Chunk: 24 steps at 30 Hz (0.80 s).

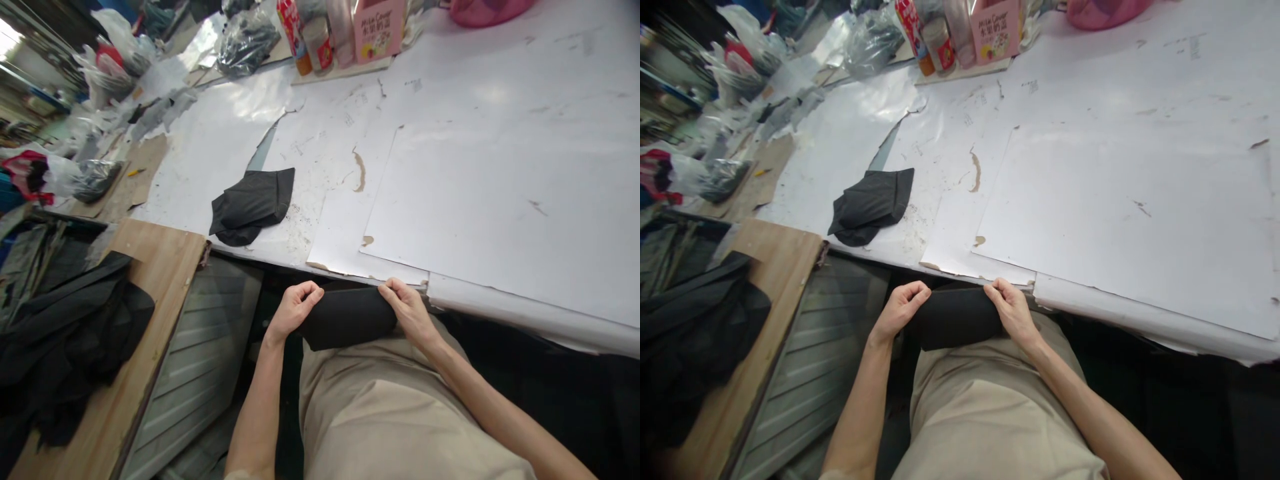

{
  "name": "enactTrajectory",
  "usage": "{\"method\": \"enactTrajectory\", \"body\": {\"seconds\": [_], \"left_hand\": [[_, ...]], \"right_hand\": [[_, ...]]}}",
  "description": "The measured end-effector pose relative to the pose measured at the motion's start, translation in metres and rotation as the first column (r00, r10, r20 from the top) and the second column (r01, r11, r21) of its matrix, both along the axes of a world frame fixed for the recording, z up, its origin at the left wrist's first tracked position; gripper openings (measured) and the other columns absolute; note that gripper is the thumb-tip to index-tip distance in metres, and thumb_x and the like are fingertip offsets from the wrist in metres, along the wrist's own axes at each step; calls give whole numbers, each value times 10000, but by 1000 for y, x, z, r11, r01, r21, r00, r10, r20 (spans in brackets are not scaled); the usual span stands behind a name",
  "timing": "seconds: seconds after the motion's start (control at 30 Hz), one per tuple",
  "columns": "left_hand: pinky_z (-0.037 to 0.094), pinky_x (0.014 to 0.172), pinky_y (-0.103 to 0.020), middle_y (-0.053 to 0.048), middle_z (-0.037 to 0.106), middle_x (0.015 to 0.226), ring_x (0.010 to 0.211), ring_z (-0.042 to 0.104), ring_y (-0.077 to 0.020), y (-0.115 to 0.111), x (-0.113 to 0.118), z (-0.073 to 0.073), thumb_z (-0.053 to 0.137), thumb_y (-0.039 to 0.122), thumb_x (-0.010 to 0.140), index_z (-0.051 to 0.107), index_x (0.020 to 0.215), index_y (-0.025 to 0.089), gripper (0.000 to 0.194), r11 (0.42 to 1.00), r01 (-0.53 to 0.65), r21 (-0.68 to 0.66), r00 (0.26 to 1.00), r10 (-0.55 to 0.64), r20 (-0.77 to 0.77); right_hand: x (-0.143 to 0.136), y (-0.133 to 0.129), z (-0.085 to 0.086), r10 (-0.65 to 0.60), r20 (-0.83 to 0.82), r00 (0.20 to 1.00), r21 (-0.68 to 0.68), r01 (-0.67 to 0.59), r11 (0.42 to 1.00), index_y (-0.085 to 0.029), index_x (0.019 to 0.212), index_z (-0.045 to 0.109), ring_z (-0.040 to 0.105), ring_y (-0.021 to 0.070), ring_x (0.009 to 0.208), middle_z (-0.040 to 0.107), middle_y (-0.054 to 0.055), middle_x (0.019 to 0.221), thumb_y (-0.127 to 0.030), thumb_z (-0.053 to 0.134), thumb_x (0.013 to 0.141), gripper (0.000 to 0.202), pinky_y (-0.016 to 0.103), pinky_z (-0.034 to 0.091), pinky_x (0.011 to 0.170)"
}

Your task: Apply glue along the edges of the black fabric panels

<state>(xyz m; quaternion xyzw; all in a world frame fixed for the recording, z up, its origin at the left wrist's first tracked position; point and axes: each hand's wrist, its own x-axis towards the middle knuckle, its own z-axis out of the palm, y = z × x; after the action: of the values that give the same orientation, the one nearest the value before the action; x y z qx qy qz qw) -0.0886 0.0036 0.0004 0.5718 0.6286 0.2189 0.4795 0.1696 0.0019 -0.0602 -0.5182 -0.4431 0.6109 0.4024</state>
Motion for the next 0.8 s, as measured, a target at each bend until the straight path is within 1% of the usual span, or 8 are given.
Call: {"method": "enactTrajectory", "body": {"seconds": [0.1, 0.2, 0.3, 0.4, 0.5, 0.57, 0.7, 0.8], "left_hand": [[360, 622, -231, 8, 584, 687, 659, 501, -130, 3, 4, 7, 542, 471, 943, 620, 722, 168, 383, 987, 139, 82, 972, -120, -203], [383, 705, -262, -24, 691, 825, 752, 569, -168, 7, 22, 15, 624, 476, 903, 691, 829, 197, 296, 921, 339, 189, 880, -240, -409], [379, 711, -268, -36, 691, 810, 741, 579, -170, 12, 46, 13, 571, 441, 948, 691, 846, 202, 286, 835, 497, 236, 823, -367, -434], [342, 650, -261, -15, 624, 694, 648, 531, -143, 18, 56, 9, 448, 414, 1009, 646, 751, 190, 394, 806, 549, 224, 804, -435, -405], [313, 616, -257, 7, 567, 647, 609, 484, -121, 22, 44, 12, 437, 420, 1011, 607, 694, 178, 433, 844, 512, 160, 829, -437, -349], [317, 605, -246, 15, 556, 647, 613, 476, -114, 22, 28, 18, 494, 432, 982, 614, 705, 173, 398, 902, 422, 94, 890, -392, -232], [382, 639, -225, 3, 602, 739, 686, 521, -120, 13, 1, 25, 700, 414, 848, 655, 828, 153, 265, 993, 114, -1, 990, -114, 85], [415, 657, -223, -9, 612, 756, 696, 543, -116, 1, 0, 22, 766, 380, 789, 658, 827, 136, 269, 995, -81, -61, 951, 96, 294]], "right_hand": [[-2, 5, 4, 21, 137, 990, 109, -36, 993, -216, 655, 458, 361, 125, 580, 382, -44, 589, -552, 536, 916, 432, 256, 298, 542], [-13, 9, 10, 63, 211, 976, 198, -105, 975, -221, 659, 448, 370, 124, 563, 391, -46, 571, -518, 506, 942, 414, 260, 299, 546], [-25, 9, 17, 117, 240, 964, 265, -181, 947, -221, 690, 464, 394, 121, 560, 441, -41, 592, -465, 481, 966, 369, 261, 311, 558], [-23, 10, 19, 91, 277, 956, 291, -174, 941, -222, 682, 451, 376, 118, 548, 413, -46, 580, -467, 485, 966, 376, 267, 292, 555], [-3, 11, 17, 0, 285, 959, 244, -73, 967, -224, 642, 401, 326, 120, 545, 331, -50, 567, -515, 504, 951, 437, 278, 257, 541], [14, 12, 14, -64, 235, 970, 172, 23, 985, -225, 634, 379, 307, 124, 560, 310, -46, 588, -537, 507, 950, 462, 281, 253, 539], [29, 8, 8, -151, 84, 985, 25, 150, 988, -225, 671, 412, 301, 130, 582, 336, -39, 636, -543, 543, 940, 437, 276, 264, 529], [27, 4, 5, -186, 28, 982, -33, 187, 982, -227, 690, 434, 328, 134, 574, 371, -37, 639, -552, 554, 932, 423, 271, 289, 515]]}}
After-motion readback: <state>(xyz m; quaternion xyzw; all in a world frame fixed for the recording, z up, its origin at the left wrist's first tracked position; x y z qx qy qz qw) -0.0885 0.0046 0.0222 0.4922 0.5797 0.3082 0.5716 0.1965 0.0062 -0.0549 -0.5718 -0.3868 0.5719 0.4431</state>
